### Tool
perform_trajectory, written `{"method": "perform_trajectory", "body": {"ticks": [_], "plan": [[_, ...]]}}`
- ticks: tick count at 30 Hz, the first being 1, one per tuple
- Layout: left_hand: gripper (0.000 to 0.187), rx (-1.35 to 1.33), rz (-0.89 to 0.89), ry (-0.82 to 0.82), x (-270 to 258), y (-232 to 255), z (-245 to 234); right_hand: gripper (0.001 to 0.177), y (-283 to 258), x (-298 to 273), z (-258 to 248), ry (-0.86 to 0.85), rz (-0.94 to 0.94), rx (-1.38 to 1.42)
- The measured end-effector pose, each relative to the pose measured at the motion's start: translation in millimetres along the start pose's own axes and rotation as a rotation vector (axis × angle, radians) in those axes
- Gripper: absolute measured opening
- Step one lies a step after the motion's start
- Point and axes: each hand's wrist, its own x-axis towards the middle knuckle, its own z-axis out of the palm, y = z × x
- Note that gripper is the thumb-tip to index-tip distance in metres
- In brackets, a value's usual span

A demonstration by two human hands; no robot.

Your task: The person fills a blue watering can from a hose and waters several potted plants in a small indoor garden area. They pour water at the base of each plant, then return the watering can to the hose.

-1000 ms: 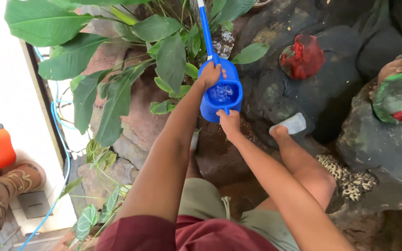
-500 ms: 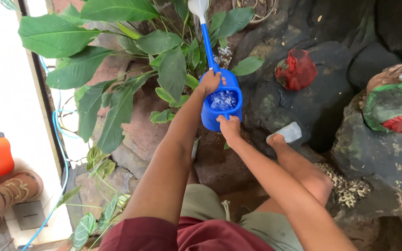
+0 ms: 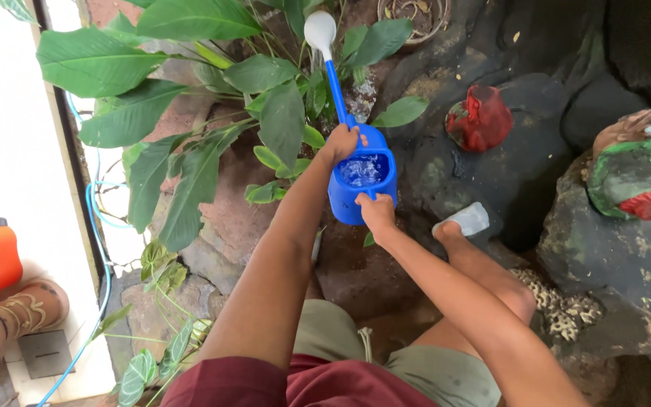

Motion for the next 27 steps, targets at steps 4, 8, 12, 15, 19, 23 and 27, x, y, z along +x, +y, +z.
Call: {"method": "perform_trajectory", "body": {"ticks": [4,8,12,15,19,23,27], "plan": [[0.061,0.022,-0.025,-0.039,8.2,-3.9,-6.6,0.024,-4.7,-3.5,0.1,0.002,0.014,-0.021],[0.061,0.066,-0.035,-0.016,44.5,-36.2,-3.6,0.019,-9.1,-3.9,2.1,-0.033,0.040,-0.016],[0.059,0.023,-0.016,0.007,32.6,-23.5,-18.0,0.017,-13.1,3.1,9.0,-0.032,0.044,-0.023],[0.061,0.062,-0.033,-0.004,44.8,-29.6,-23.1,0.018,-14.6,9.5,11.8,-0.033,0.043,-0.053],[0.062,0.088,-0.046,-0.016,-9.7,13.5,-49.1,0.019,-36.9,-7.6,5.9,-0.050,0.027,-0.048],[0.061,0.065,-0.037,-0.018,-6.6,13.0,-52.4,0.017,-53.7,-19.6,4.7,-0.072,-0.026,-0.041],[0.061,0.069,-0.048,0.004,-17.5,19.1,-66.3,0.020,-56.7,-16.7,8.9,-0.096,-0.050,-0.063]]}}
